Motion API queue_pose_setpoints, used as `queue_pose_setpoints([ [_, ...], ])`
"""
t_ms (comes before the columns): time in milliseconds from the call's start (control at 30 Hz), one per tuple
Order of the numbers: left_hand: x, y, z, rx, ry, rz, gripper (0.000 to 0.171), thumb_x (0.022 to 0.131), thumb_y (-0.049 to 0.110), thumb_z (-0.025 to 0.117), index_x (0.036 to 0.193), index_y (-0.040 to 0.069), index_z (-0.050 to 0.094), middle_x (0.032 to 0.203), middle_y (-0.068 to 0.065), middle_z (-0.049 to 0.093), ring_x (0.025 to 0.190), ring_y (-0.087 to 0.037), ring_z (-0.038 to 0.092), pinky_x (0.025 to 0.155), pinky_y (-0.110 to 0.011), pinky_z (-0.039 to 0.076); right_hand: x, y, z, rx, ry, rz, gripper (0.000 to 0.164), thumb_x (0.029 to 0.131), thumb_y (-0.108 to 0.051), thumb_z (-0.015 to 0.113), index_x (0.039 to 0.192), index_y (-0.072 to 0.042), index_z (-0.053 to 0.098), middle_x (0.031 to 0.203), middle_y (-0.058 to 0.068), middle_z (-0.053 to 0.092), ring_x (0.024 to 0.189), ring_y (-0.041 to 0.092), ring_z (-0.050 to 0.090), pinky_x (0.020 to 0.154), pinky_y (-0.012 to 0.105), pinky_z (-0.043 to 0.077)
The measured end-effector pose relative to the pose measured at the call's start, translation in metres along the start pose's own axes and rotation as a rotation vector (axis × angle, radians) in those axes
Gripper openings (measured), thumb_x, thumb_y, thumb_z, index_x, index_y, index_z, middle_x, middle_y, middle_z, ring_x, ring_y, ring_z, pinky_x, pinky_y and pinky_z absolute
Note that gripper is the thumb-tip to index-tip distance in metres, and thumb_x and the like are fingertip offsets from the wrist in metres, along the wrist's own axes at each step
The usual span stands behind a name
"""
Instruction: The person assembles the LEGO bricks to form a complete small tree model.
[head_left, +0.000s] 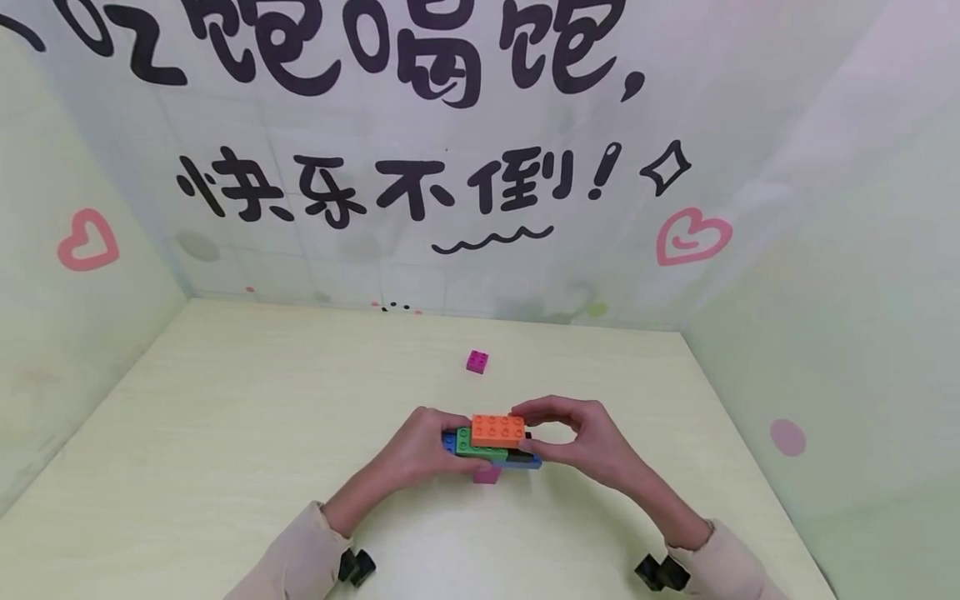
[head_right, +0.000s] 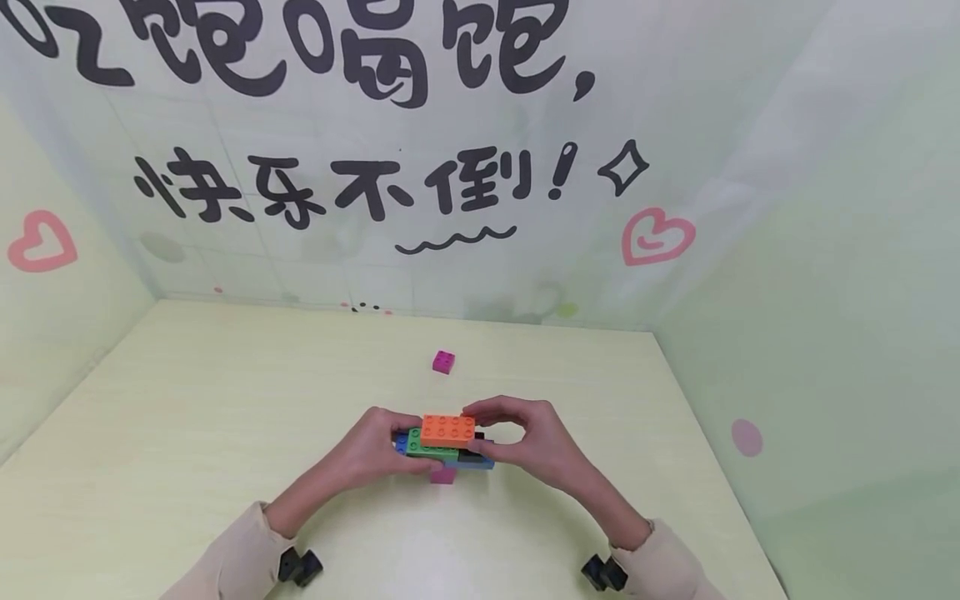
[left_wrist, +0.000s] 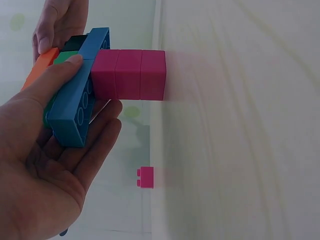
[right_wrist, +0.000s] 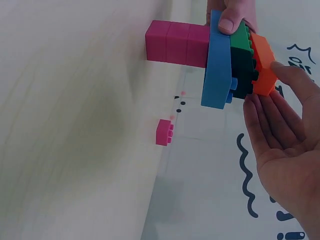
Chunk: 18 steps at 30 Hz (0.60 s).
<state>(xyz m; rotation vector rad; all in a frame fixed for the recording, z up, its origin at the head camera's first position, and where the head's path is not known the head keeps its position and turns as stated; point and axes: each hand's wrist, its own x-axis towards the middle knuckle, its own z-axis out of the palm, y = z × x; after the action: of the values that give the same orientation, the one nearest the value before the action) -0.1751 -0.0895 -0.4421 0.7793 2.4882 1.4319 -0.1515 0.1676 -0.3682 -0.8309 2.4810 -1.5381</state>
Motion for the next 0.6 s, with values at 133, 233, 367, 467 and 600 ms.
queue_pose_setpoints([
  [133, 0.0010, 0.0019, -0.0014, 0.004, 0.002, 0.001, 0.041, 0.072, 0.040, 0.087, 0.103, 0.015, 0.075, 0.090, 0.014, 0.071, 0.075, -0.008, 0.062, 0.068, -0.026, 0.053, -0.0011, 0.0012, 0.0007, -0.007, -0.009, -0.009, 0.034, 0.085, -0.007, 0.077, 0.117, -0.007, 0.069, 0.111, 0.002, 0.071, 0.100, 0.020, 0.066, 0.093, 0.032, 0.049],
  [233, 0.0017, 0.0024, -0.0018, 0.002, 0.002, 0.001, 0.040, 0.073, 0.040, 0.087, 0.103, 0.016, 0.075, 0.090, 0.014, 0.070, 0.075, -0.008, 0.062, 0.069, -0.026, 0.054, -0.0015, 0.0007, 0.0008, -0.017, -0.012, -0.018, 0.034, 0.085, -0.007, 0.077, 0.117, -0.008, 0.069, 0.111, 0.001, 0.071, 0.101, 0.019, 0.066, 0.094, 0.033, 0.049],
  [367, 0.0013, 0.0022, -0.0009, 0.007, 0.005, -0.005, 0.041, 0.073, 0.040, 0.087, 0.105, 0.016, 0.075, 0.093, 0.013, 0.070, 0.078, -0.008, 0.062, 0.071, -0.026, 0.053, -0.0025, -0.0013, 0.0016, -0.035, -0.011, -0.044, 0.034, 0.084, -0.004, 0.077, 0.116, -0.008, 0.069, 0.109, 0.001, 0.071, 0.100, 0.018, 0.066, 0.093, 0.036, 0.050],
  [467, 0.0003, 0.0024, -0.0005, 0.013, -0.005, -0.008, 0.043, 0.074, 0.041, 0.086, 0.108, 0.016, 0.075, 0.096, 0.013, 0.070, 0.081, -0.008, 0.061, 0.073, -0.026, 0.053, -0.0033, -0.0029, 0.0027, -0.049, -0.010, -0.063, 0.033, 0.083, -0.003, 0.078, 0.115, -0.007, 0.070, 0.108, 0.002, 0.071, 0.099, 0.018, 0.066, 0.092, 0.040, 0.051],
  [600, -0.0031, 0.0079, -0.0067, -0.026, -0.031, -0.021, 0.054, 0.072, 0.047, 0.085, 0.118, 0.022, 0.071, 0.106, 0.015, 0.068, 0.093, -0.007, 0.062, 0.081, -0.029, 0.053, -0.0032, -0.0048, 0.0041, -0.069, -0.009, -0.077, 0.032, 0.083, -0.003, 0.078, 0.114, -0.008, 0.070, 0.107, 0.002, 0.072, 0.098, 0.018, 0.067, 0.092, 0.042, 0.051],
])
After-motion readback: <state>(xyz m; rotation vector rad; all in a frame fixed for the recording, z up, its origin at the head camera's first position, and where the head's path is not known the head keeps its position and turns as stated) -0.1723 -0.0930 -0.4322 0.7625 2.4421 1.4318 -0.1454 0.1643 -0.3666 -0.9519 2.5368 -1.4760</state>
